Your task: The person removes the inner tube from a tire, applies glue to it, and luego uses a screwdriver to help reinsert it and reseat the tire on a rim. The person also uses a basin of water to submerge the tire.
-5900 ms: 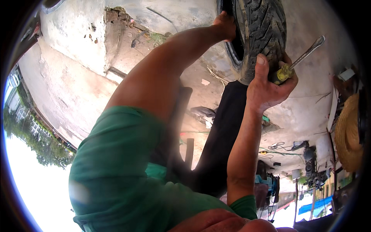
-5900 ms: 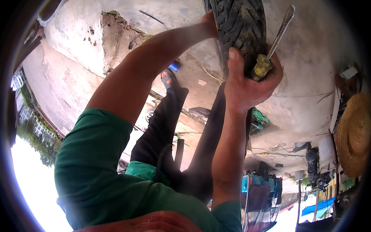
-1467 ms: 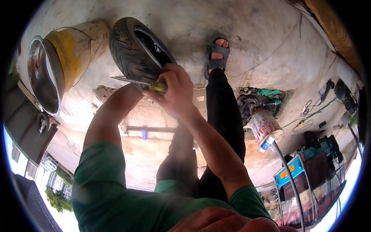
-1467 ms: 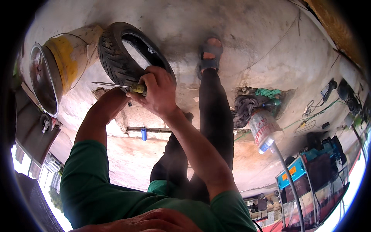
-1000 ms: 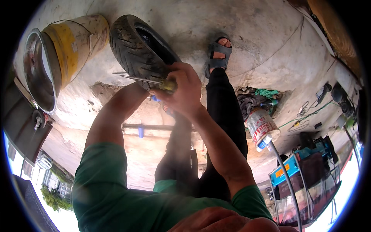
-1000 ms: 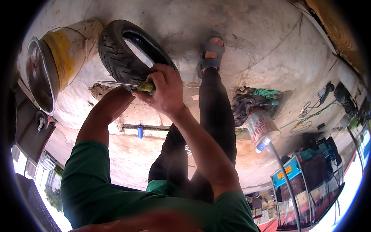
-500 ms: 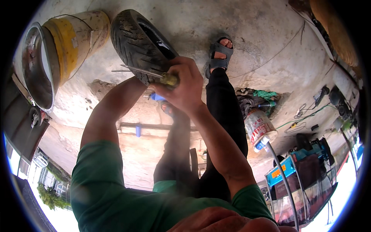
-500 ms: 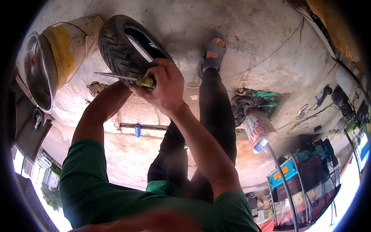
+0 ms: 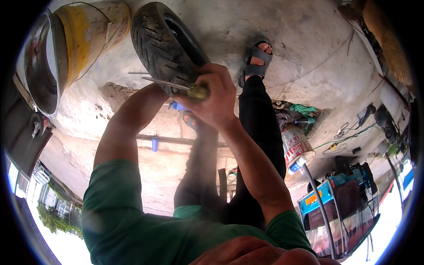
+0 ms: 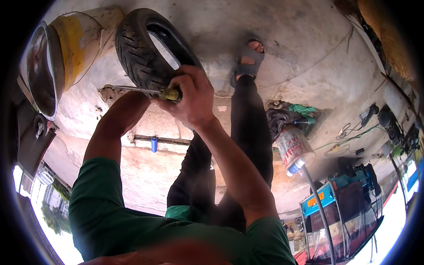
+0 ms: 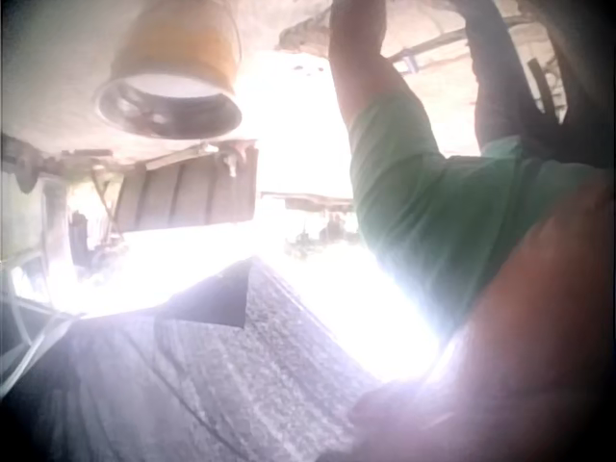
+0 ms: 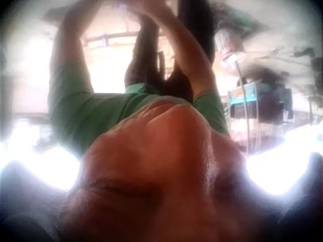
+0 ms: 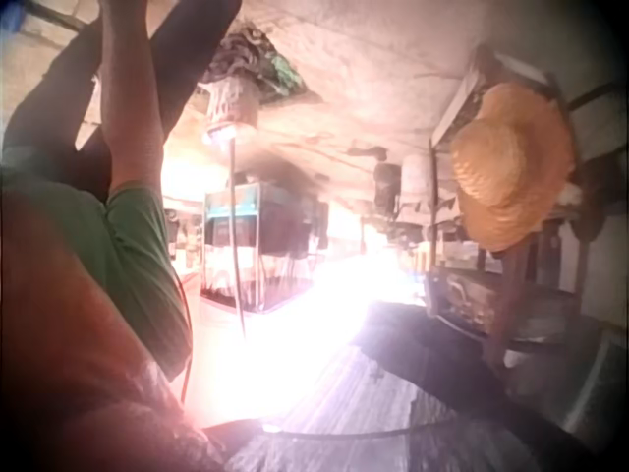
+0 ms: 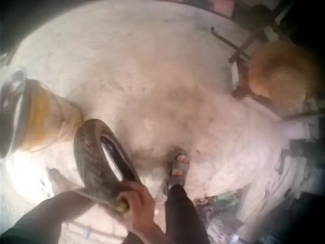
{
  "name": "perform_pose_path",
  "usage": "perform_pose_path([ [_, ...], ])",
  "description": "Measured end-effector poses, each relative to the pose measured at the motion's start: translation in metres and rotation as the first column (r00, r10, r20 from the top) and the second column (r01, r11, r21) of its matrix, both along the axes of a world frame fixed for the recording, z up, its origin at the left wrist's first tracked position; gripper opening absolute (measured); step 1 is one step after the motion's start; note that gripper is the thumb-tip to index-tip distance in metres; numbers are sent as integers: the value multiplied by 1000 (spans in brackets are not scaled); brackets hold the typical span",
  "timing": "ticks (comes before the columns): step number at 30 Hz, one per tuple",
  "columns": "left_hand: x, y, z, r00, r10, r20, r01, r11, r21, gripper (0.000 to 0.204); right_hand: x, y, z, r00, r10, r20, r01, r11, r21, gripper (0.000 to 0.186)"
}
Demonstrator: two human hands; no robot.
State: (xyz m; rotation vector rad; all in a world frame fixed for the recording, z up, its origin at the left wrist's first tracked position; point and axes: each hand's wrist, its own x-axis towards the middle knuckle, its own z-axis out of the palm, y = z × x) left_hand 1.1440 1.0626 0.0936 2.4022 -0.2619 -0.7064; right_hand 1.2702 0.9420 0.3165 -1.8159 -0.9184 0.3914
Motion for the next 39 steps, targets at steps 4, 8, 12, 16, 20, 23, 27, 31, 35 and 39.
perform_pose_path([
  [4, 5, 0, -6, 1000, -9, 8, 9, 1000, 6, 37, 1, 3, 1, 1000, -22, 2, 22, 1000, -1, 60],
  [8, 3, 0, -10, 1000, -23, 16, 23, 1000, 5, 37, 3, 0, 2, 1000, -30, 3, 30, 1000, 4, 59],
  [12, -6, 10, -15, 998, -59, 23, 58, 998, 32, 37, -4, -2, -1, 999, -1, -49, -1, 999, -40, 60],
  [16, -15, 34, -34, 996, -92, 9, 88, 977, 193, 38, -18, 7, 4, 1000, 8, -3, -8, 1000, 21, 59],
  [20, 34, 53, -1, 986, 158, -49, -103, 815, 570, 40, -24, 4, 1, 1000, -23, -2, 23, 1000, -10, 59],
  [23, 33, 74, -10, 955, 195, 223, -296, 672, 678, 39, -22, 6, -1, 999, -32, -5, 32, 999, -12, 59],
  [27, 50, 70, -2, 963, 262, -56, -135, 656, 743, 37, -22, 8, 0, 1000, -28, -3, 28, 999, 26, 55],
  [31, 69, 35, 17, 921, -93, -379, 259, 871, 416, 25, -22, 13, -4, 999, -47, -20, 47, 999, 7, 51],
  [35, -44, 39, -55, 901, 215, 376, -123, 959, -255, 30, -26, 17, 8, 997, 1, -80, 1, 1000, 25, 52],
  [39, 26, 55, 18, 935, -217, -280, 308, 888, 342, 32, -35, 12, 3, 996, -19, -87, 19, 1000, -1, 53],
])
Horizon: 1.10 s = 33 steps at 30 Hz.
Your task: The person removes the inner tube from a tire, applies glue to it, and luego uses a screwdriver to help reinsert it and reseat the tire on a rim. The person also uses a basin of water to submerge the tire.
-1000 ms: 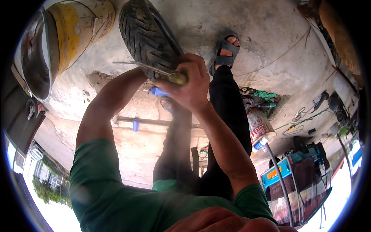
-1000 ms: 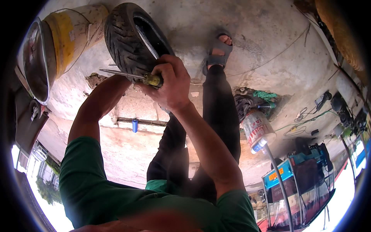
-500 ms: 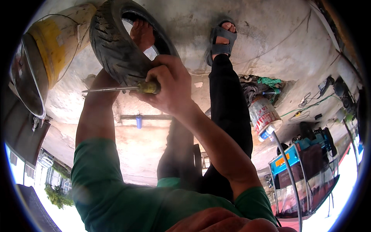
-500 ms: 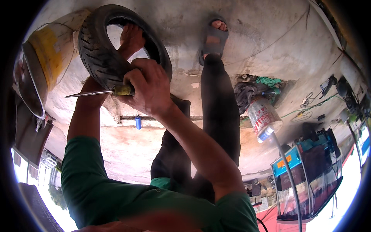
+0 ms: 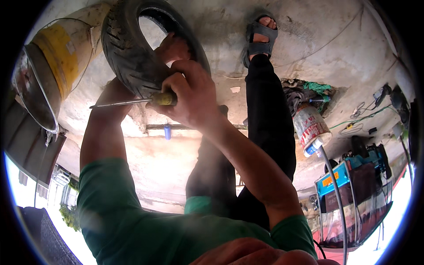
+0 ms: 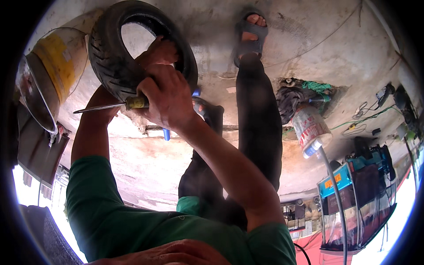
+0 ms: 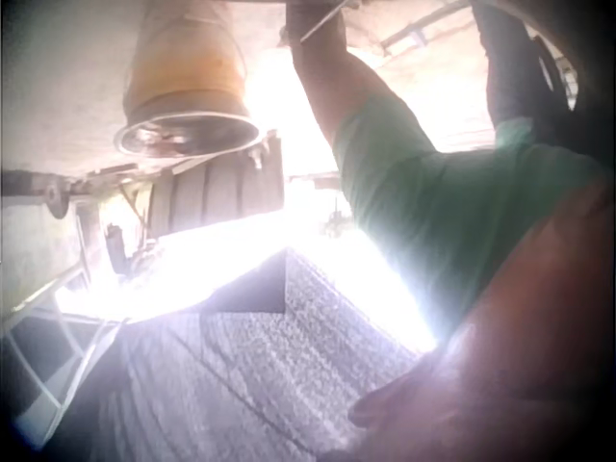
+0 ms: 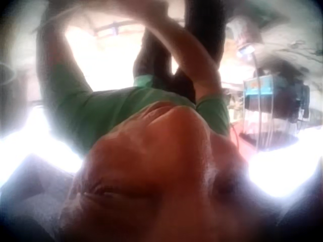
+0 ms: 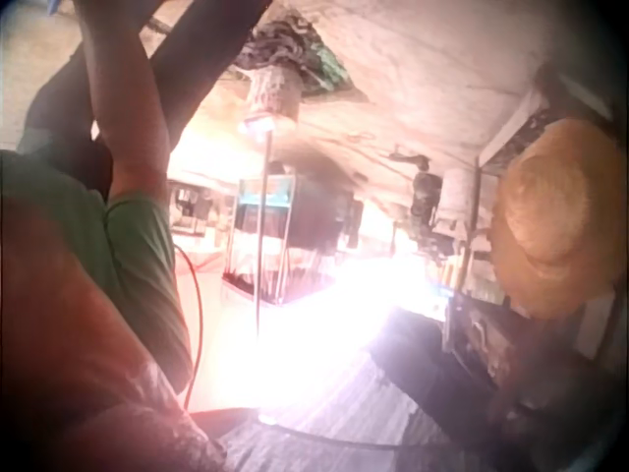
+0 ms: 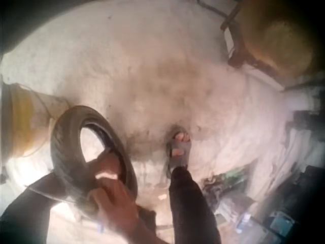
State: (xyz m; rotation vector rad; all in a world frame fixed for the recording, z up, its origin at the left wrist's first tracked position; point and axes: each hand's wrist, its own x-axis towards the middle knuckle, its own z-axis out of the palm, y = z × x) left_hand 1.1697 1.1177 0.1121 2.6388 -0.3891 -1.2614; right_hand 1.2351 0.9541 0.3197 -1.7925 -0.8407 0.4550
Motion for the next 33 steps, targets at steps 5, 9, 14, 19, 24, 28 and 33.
perform_pose_path([
  [5, 29, 69, -9, 955, 156, 253, -259, 855, 450, 51, 0, -1, -1, 999, 8, -49, -9, 1000, -20, 52],
  [9, 46, 49, 19, 952, 208, 223, -297, 798, 524, 57, 9, 1, 0, 1000, -31, -4, 30, 1000, -6, 49],
  [14, 19, -22, -33, 975, 217, 38, -214, 897, 386, 38, 9, 5, -1, 999, -25, 35, 25, 1000, 4, 52],
  [19, -11, -38, -50, 987, 7, 160, 1, 998, -55, 11, 9, 4, 1, 1000, 17, -1, -17, 1000, 4, 53],
  [24, -20, -18, -18, 967, 150, 208, -137, 987, -79, 15, 7, 6, 0, 999, -41, -7, 41, 999, -35, 54],
  [28, -11, 34, -51, 866, 83, 493, -261, 916, 304, 28, 7, 7, 6, 998, -45, -54, 42, 997, -59, 51],
  [33, 54, 1, -5, 982, 187, 35, -185, 894, 408, 36, 10, 2, -7, 997, -73, -8, 72, 994, -80, 53],
])
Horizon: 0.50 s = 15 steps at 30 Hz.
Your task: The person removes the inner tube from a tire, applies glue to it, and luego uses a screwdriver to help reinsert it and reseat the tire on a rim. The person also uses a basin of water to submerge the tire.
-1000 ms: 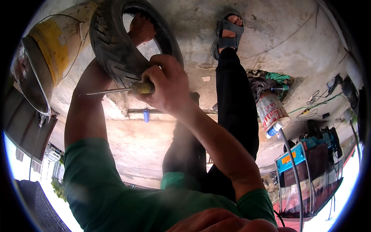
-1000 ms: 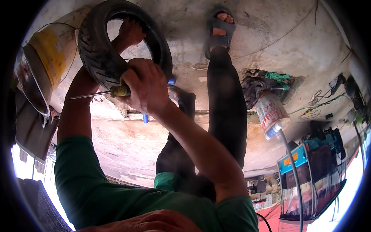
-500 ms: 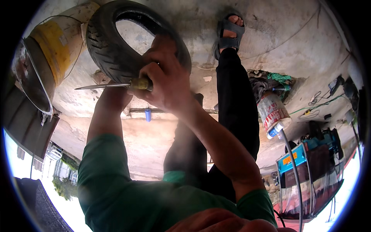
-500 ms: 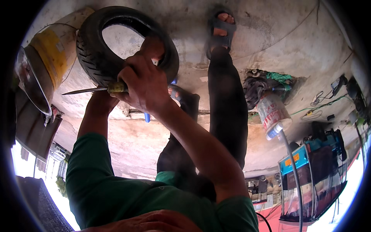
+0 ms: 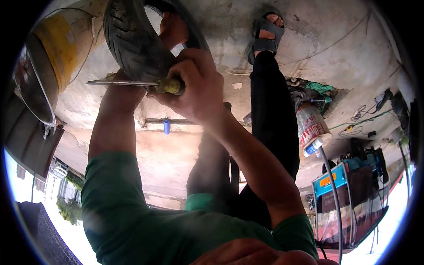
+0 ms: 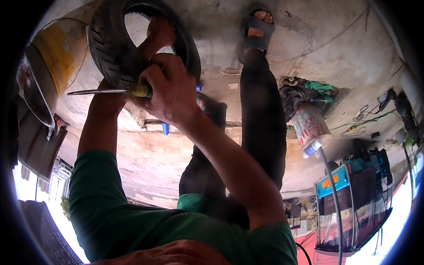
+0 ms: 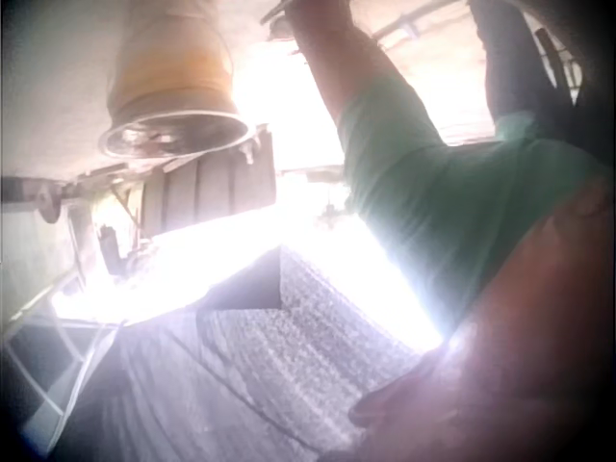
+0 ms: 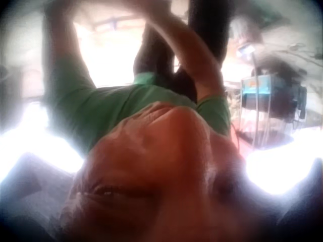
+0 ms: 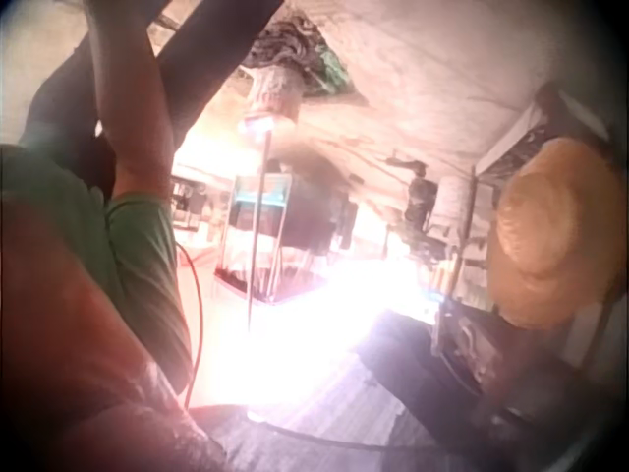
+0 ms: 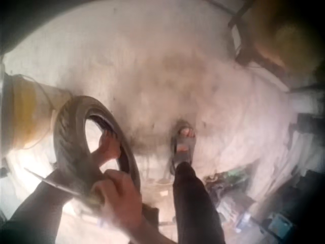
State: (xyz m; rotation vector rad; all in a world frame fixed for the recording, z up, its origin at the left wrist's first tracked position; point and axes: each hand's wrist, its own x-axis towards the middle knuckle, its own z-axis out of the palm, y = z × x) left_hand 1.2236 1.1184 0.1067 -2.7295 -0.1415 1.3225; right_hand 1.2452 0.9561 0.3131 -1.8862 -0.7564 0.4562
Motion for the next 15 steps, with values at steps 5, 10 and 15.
perform_pose_path([
  [5, -49, -44, -29, 995, -48, 89, 81, 903, -422, 22, -3, 0, 1, 999, 52, -14, -52, 999, 6, 55],
  [10, -93, -33, -18, 960, -33, 280, 216, 723, -656, 19, -3, 3, 3, 998, 39, -54, -34, 996, 82, 56],
  [15, -98, -21, -12, 951, -22, 308, 234, 705, -669, 17, 0, 2, 6, 998, 43, -51, -40, 997, 66, 54],
])
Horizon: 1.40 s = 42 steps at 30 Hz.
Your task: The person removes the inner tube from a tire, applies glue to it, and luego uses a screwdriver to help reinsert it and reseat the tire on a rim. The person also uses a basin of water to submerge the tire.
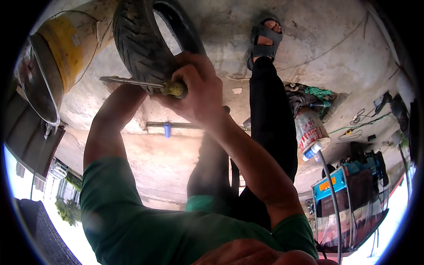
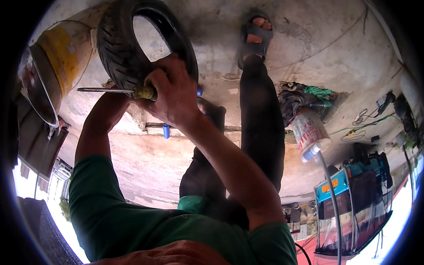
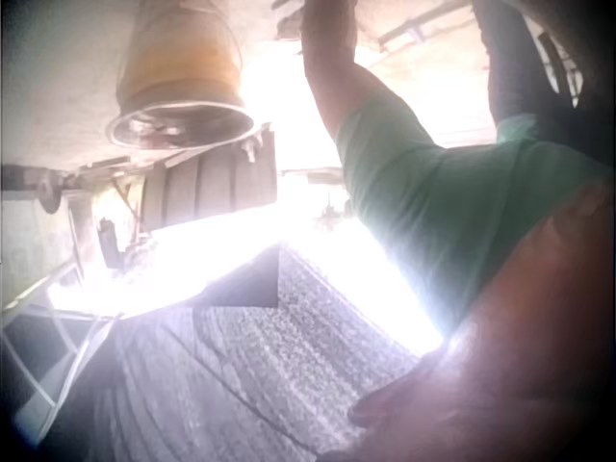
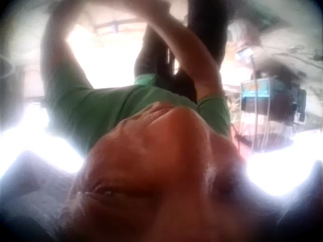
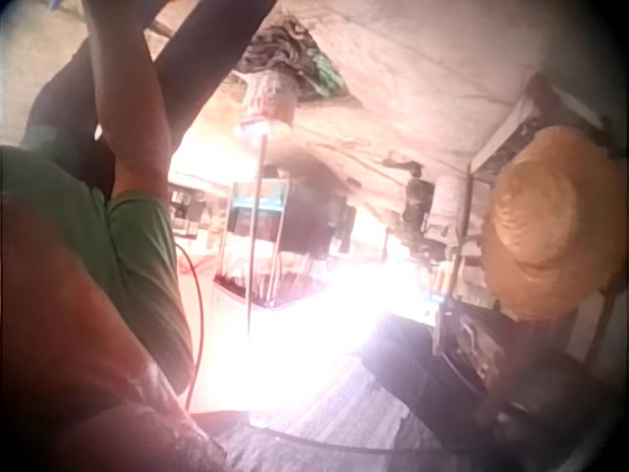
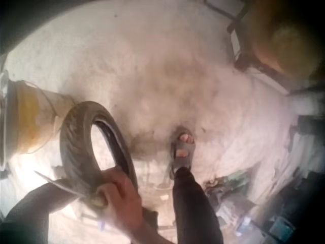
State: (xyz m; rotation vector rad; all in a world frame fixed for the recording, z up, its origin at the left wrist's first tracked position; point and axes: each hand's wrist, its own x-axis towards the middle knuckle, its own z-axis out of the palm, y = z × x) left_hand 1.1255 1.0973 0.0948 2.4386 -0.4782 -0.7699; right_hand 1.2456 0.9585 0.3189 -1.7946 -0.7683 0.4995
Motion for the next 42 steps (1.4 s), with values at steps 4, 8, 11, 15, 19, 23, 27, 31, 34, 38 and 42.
perform_pose_path([
  [4, 22, 12, -3, 996, 87, -6, -83, 973, 213, 15, -7, -4, 1, 1000, 17, 11, -17, 1000, -24, 54],
  [8, 53, 17, -11, 976, 205, -74, -139, 849, 509, 18, -8, -7, -4, 998, -8, 57, 10, 1000, -26, 55],
  [11, 46, -1, -15, 975, 170, -144, -91, 894, 439, 20, -4, -10, -3, 998, 19, 63, -16, 998, -53, 55],
  [15, 14, -17, -11, 992, 92, -83, -79, 986, 148, 26, -4, -9, -1, 999, 38, 25, -38, 999, 9, 55],
  [19, -6, -19, 5, 975, 211, -66, -218, 969, -118, 33, -4, -10, -2, 999, 31, -11, -31, 999, -30, 56],
  [23, -19, -24, 35, 720, 590, -365, -693, 586, -421, 40, 3, -9, 2, 1000, 24, 5, -24, 999, -45, 58],
  [27, -23, -41, 70, 271, 674, -687, -845, -176, -505, 48, -1, -11, 2, 998, 51, 20, -50, 997, -53, 58],
  [31, -48, -26, 81, 37, 294, -955, -485, -830, -275, 64, -12, -14, 2, 990, 125, 72, -120, 990, -74, 57],
  [34, -21, -3, 166, 58, 217, -975, -266, -938, -224, 60, -19, -16, -2, 987, 118, 109, -111, 991, -71, 56],
  [38, -36, -5, 212, 134, 233, -963, -253, -931, -261, 66, -32, -18, 10, 969, 237, 73, -228, 967, -114, 52],
  [42, -55, -22, 231, -75, 314, -947, -317, -907, -276, 67, -52, -40, 0, 924, 380, -34, -381, 916, -128, 43],
])
